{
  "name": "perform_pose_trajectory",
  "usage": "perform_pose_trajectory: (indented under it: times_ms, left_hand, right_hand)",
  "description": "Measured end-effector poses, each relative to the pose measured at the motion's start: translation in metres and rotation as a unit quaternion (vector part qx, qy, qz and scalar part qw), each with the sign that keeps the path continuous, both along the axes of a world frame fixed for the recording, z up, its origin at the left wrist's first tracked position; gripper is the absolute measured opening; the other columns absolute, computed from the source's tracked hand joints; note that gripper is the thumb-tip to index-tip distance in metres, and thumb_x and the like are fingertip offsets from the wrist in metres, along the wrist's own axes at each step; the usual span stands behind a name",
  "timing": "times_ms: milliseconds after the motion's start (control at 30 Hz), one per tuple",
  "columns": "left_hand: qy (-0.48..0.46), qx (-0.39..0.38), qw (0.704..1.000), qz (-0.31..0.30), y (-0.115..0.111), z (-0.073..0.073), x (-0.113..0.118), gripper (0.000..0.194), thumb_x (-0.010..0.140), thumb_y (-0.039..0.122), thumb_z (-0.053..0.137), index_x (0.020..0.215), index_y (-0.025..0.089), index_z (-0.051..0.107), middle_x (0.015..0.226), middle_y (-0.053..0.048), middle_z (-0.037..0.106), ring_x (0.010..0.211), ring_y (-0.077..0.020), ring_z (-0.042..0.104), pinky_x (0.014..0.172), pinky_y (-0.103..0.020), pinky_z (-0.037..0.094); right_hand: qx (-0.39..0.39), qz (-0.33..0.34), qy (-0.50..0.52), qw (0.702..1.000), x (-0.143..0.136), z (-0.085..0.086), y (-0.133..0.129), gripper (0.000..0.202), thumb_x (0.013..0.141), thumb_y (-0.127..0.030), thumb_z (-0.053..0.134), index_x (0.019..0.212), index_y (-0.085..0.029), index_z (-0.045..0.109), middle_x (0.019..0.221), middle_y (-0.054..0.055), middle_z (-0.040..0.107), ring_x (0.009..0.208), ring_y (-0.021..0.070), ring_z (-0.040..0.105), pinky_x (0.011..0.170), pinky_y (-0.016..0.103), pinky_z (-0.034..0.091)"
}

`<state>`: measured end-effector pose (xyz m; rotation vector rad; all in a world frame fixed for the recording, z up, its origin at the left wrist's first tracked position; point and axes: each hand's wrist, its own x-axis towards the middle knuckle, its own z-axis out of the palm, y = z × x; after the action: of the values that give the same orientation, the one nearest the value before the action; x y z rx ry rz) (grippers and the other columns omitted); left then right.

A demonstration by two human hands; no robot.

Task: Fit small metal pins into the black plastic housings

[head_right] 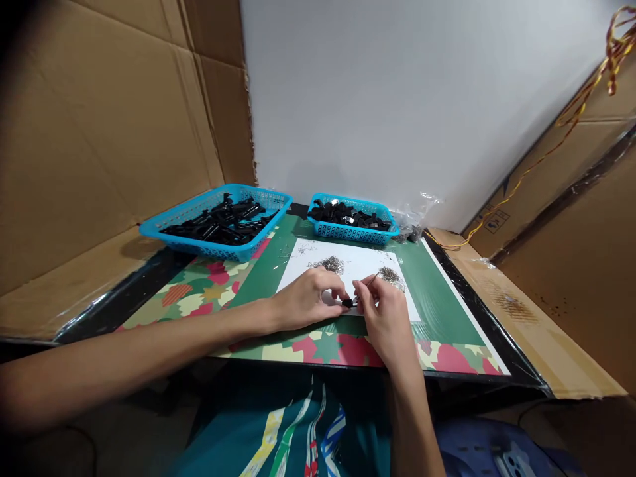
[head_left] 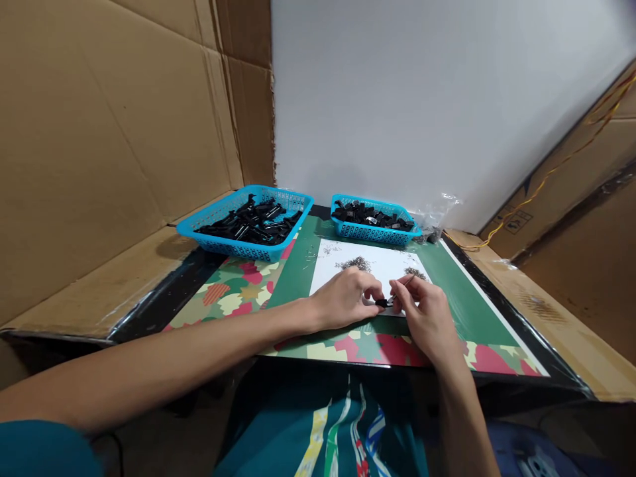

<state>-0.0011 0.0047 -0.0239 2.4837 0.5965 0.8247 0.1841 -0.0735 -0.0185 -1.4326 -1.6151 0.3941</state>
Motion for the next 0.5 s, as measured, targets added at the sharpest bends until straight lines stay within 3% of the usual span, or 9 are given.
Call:
perform_pose_trajectory:
  times_ms: [500]
  left_hand:
    - [-0.012, -0.004, 1.000, 0.004, 0.0024, -0.0027, -0.0004, 0.011, 0.084, 0.019, 0.082, 0.077, 0.017, 0.075, 0.077, -0.002, 0.076, 0.071, -0.0166, 0.066, 0.074, -0.029, 0.047]
  right_hand:
    - [-0.006, -0.006, -0.046, 0.999, -0.0003, 0.0004, 0.0049, 0.040, 0.103, -0.040, 0.056, 0.066, -0.025, 0.056, 0.061, 0.000, 0.062, 0.057, 0.0179, 0.053, 0.064, 0.031, 0.035]
